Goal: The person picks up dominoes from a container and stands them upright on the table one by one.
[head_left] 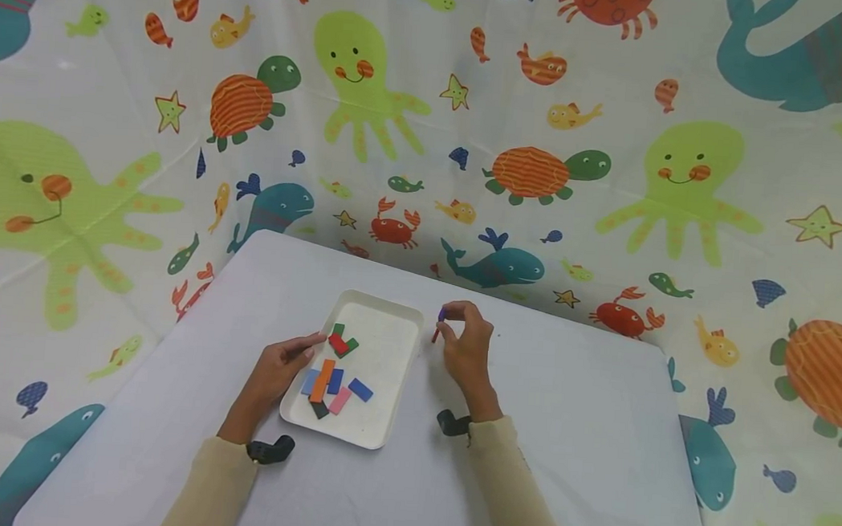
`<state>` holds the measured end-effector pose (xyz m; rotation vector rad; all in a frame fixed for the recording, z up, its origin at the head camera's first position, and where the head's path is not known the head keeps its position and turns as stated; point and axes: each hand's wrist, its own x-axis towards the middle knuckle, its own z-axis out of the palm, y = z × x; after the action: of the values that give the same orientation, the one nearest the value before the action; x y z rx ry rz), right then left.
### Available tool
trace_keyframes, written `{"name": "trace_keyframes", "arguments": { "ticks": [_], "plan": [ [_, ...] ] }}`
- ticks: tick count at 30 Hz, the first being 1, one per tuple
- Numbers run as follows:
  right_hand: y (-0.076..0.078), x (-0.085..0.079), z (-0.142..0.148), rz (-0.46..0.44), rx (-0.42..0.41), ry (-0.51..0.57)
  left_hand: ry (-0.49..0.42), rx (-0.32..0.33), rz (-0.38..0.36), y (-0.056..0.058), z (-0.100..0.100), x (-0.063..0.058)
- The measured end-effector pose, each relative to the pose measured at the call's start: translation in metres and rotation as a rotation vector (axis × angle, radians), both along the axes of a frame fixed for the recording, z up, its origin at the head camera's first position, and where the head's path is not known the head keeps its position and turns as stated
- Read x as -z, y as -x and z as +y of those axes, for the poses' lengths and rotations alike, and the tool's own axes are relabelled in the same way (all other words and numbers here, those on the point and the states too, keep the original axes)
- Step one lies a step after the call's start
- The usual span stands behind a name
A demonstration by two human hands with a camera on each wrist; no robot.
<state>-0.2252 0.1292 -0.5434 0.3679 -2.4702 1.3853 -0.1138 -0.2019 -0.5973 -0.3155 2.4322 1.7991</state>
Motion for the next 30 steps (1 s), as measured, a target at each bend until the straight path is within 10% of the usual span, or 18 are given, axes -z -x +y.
{"name": "trace_keyframes", "arguments": {
  "ticks": [30],
  "plan": [
    [0.005,0.036,0.016,-0.308,0.14,-0.062,0.002,-0.005,-0.001,0.0,0.001,-0.002]
  ]
}}
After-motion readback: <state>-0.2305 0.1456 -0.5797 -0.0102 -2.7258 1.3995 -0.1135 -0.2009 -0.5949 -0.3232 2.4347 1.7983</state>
